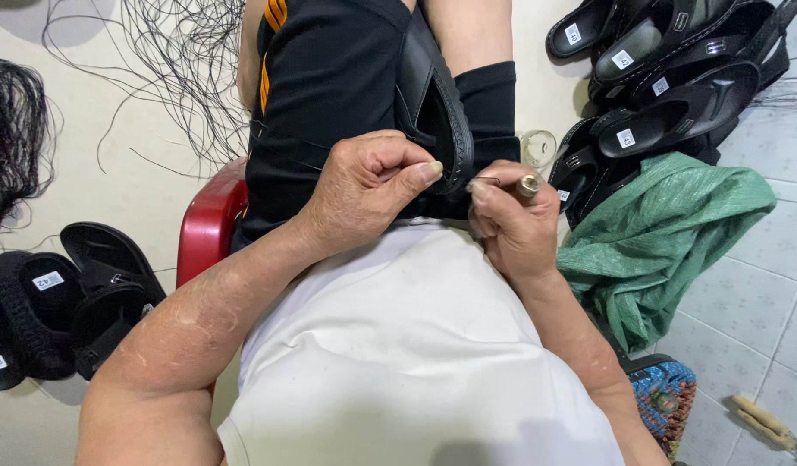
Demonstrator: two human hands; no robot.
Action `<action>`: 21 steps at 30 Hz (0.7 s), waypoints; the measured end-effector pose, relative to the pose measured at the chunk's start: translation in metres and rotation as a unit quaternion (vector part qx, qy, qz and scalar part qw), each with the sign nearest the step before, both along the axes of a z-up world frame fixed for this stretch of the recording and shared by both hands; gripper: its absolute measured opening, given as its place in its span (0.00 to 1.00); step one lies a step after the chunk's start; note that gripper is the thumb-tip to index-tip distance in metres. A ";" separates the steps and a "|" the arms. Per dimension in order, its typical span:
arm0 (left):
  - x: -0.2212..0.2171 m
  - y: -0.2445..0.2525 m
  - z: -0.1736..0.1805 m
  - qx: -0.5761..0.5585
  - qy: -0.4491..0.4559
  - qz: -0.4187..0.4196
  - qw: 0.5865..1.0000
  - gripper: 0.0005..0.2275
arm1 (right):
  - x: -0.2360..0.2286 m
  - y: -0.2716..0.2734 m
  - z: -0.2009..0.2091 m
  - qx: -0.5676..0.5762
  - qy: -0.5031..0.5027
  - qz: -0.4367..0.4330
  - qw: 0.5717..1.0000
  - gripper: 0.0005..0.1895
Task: The person sits on a red chair and sews a black sandal held between their legs. They use a needle and thread to stitch the sandal strap repeatedly, pulling the thread through the material with both hands.
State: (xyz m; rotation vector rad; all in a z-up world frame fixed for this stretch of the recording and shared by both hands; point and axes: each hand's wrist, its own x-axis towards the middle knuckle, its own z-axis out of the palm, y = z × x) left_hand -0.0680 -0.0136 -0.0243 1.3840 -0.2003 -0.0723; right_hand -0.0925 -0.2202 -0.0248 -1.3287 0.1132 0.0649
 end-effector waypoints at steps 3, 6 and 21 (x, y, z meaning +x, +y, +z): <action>0.001 -0.002 0.002 -0.015 0.012 0.001 1.000 0.05 | 0.002 0.002 0.003 -0.051 -0.039 -0.049 0.997 0.03; 0.001 -0.003 0.004 -0.027 0.024 -0.002 0.999 0.05 | 0.003 -0.001 0.004 0.055 -0.037 -0.013 0.998 0.02; -0.002 0.007 0.004 0.136 -0.046 -0.050 0.988 0.02 | 0.001 -0.033 -0.001 0.273 0.064 0.170 0.945 0.08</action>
